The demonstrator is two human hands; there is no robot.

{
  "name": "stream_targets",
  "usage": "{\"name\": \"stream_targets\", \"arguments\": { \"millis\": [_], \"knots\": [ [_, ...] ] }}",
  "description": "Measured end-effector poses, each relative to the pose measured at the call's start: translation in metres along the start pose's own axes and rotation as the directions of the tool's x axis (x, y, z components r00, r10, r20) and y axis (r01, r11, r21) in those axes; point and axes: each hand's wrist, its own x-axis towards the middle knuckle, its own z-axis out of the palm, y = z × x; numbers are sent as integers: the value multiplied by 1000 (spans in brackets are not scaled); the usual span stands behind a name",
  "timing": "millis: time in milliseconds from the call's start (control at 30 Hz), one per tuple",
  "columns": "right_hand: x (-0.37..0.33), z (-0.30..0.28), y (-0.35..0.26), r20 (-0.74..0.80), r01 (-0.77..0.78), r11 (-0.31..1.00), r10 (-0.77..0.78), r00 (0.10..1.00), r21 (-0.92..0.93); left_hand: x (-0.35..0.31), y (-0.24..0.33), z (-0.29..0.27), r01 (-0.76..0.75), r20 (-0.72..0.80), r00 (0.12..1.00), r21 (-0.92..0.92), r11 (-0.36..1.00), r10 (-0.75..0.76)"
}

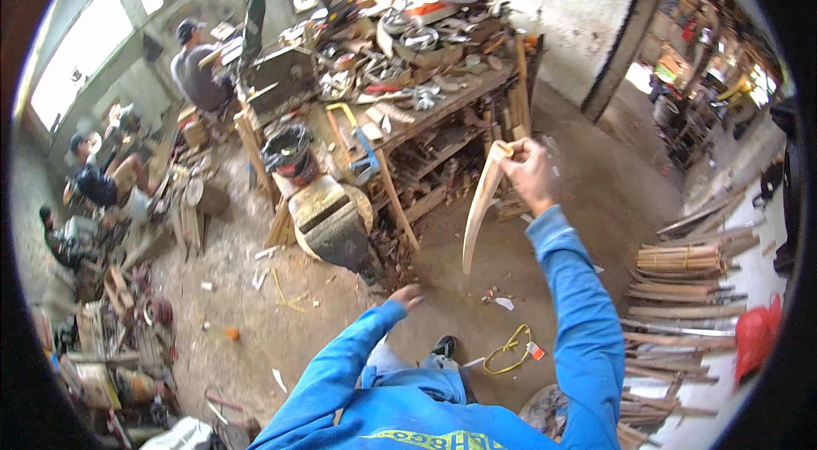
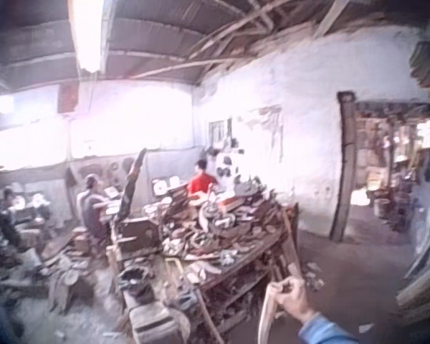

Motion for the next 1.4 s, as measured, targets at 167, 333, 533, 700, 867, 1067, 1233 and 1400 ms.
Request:
{"name": "stream_targets", "arguments": {
  "millis": [167, 333, 533, 700, 867, 1067, 1233, 1400],
  "knots": [
    [12, 112, 123, 70, -106, 987, 98, 993, 119, -266, -127, 33, 692, -425, 521, -297, 657, -741],
    [36, 198, 187, 175, -146, 981, 166, 970, -126, -394, -111, 104, 480, -1, -176, -873, -85, -984],
    [70, 293, 247, 310, -99, 961, 179, 934, -257, -272, -82, 100, 389, 29, -39, -920, -42, -999],
    [103, 371, 280, 336, -163, 942, 261, 905, -293, -142, -67, 28, 402, -128, 152, -898, 180, -980],
    [128, 431, 297, 347, -239, 911, 355, 868, -335, -74, -52, -42, 382, -228, 209, -876, 294, -951],
    [144, 472, 300, 380, -165, 940, 276, 883, -299, -55, -48, -74, 373, -236, 151, -885, 277, -960],
    [140, 476, 296, 327, -160, 954, 240, 914, -252, -49, -48, -79, 383, -206, 111, -894, 233, -972],
    [146, 473, 295, 358, -69, 954, 176, 917, -292, -37, -50, -81, 380, -195, 95, -899, 217, -976]
  ]
}}
